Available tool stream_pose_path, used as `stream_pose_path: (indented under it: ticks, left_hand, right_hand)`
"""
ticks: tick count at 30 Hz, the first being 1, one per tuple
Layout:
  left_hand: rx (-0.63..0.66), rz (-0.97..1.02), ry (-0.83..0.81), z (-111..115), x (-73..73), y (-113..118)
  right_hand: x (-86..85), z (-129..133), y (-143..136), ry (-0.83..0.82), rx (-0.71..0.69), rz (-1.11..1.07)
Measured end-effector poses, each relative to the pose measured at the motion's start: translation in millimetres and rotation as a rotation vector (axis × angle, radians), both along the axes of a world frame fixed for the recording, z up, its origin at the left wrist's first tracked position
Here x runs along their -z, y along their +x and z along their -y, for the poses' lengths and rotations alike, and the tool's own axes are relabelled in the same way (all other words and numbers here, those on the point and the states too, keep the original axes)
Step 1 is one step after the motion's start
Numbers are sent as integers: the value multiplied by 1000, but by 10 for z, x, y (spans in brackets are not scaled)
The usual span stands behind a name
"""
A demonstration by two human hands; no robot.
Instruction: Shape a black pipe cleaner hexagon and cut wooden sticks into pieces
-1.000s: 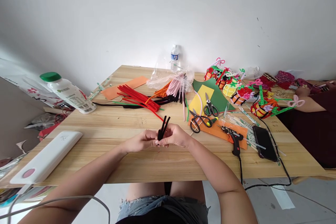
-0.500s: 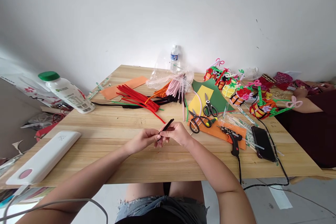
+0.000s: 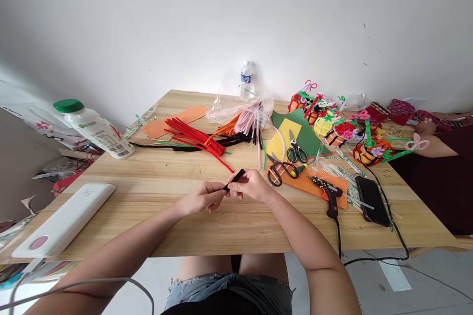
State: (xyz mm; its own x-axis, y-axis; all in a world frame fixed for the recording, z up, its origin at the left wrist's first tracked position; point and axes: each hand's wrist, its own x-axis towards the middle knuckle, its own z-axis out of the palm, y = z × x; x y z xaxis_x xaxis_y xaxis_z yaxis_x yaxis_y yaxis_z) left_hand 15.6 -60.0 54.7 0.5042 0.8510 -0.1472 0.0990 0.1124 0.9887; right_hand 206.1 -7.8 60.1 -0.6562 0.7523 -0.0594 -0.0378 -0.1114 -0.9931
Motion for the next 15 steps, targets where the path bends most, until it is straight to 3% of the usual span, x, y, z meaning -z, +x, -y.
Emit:
stream_pose_path:
  ticks: [3, 5, 9, 12, 15]
  left_hand:
    - [-29, 40, -82, -11, -2, 0]
    - [-41, 57, -107, -18, 2, -3]
    - [-44, 60, -107, -29, 17, -10]
    - [-57, 60, -100, -34, 21, -15]
    - [-55, 37, -77, -33, 23, -17]
  right_hand:
    - [-17, 8, 31, 38, -53, 15]
    - [-29, 12, 56, 160, -20, 60]
    - [-62, -4, 94, 684, 116, 169]
    - [-95, -31, 113, 1090, 94, 273]
    - [-110, -44, 120, 1283, 76, 349]
